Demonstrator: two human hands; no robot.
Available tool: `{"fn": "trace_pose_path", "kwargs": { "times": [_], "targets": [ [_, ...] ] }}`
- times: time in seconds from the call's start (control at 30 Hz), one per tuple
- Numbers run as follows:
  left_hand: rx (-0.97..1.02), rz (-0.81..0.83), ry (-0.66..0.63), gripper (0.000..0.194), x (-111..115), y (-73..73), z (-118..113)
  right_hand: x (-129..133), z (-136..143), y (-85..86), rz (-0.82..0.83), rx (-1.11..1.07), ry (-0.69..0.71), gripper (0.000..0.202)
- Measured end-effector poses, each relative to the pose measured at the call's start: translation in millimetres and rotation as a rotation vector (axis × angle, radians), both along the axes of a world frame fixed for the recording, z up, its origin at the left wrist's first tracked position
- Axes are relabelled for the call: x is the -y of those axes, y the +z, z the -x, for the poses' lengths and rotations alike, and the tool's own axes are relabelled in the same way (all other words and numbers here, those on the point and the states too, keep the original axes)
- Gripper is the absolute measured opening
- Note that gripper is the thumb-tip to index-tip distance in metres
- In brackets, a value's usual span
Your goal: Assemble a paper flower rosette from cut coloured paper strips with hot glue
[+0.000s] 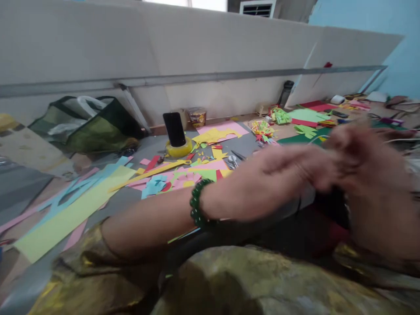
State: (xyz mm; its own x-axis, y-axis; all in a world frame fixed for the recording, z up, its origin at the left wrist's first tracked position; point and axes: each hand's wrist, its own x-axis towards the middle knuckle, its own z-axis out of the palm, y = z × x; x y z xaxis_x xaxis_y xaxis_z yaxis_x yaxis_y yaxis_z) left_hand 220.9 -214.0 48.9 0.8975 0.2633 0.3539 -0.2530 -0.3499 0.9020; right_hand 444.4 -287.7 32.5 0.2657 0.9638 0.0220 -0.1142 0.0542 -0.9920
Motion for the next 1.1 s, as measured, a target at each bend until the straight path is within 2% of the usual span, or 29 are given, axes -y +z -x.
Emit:
{"fn": "trace_pose_path", "kwargs": {
  "times": [0.03,0.07,0.17,0.27,0.33,0.4,0.5,0.57,0.63,0.77,0.87,1.0,1.1],
  "targets": [
    [0.067,-0.028,0.165,0.037,-5.0,-3.0,1.6,5.0,10.2,-9.5,-0.024,-0.027,0.020,0.045],
    [0.088,-0.076,0.272,0.035,-9.6,-9.8,1.3,9.5,20.6,-20.3,-0.036,-0.060,0.040,0.052],
    [0.010,-0.228,0.374,0.027,-11.8,-47.5,-5.1,23.2,44.1,-52.9,0.000,-0.159,0.021,0.061],
    [-0.004,-0.267,0.510,0.023,6.6,-90.5,-10.7,40.7,49.8,-77.5,0.011,-0.226,-0.023,0.075],
    [-0.007,-0.371,0.586,0.042,24.6,-111.8,-15.1,52.8,49.0,-89.3,0.032,-0.297,0.010,0.084],
    [-0.036,-0.506,0.591,0.049,41.5,-126.3,-22.2,62.8,49.1,-98.9,0.068,-0.380,0.069,0.090],
    [-0.098,-0.618,0.532,0.035,57.5,-140.1,-36.9,71.8,53.3,-110.5,0.097,-0.463,0.120,0.096],
    [-0.085,-0.608,0.495,0.021,60.3,-147.6,-46.2,74.1,56.6,-117.2,0.082,-0.486,0.114,0.096],
    [-0.039,-0.529,0.473,0.011,57.9,-154.9,-53.0,75.1,57.1,-123.7,0.070,-0.505,0.105,0.097],
    [-0.033,-0.244,0.588,0.018,43.7,-169.1,-57.8,80.0,44.2,-134.4,0.100,-0.528,0.131,0.100],
    [-0.054,-0.167,0.673,0.022,34.1,-176.4,-58.2,85.9,31.7,-138.1,0.140,-0.490,0.152,0.100],
    [-0.061,-0.144,0.615,0.005,32.6,-179.5,-61.9,85.9,33.2,-139.1,0.185,-0.391,0.220,0.112],
    [-0.038,-0.095,0.520,0.016,31.9,-181.0,-62.8,81.7,37.6,-138.1,0.206,-0.343,0.293,0.114]
  ]
}}
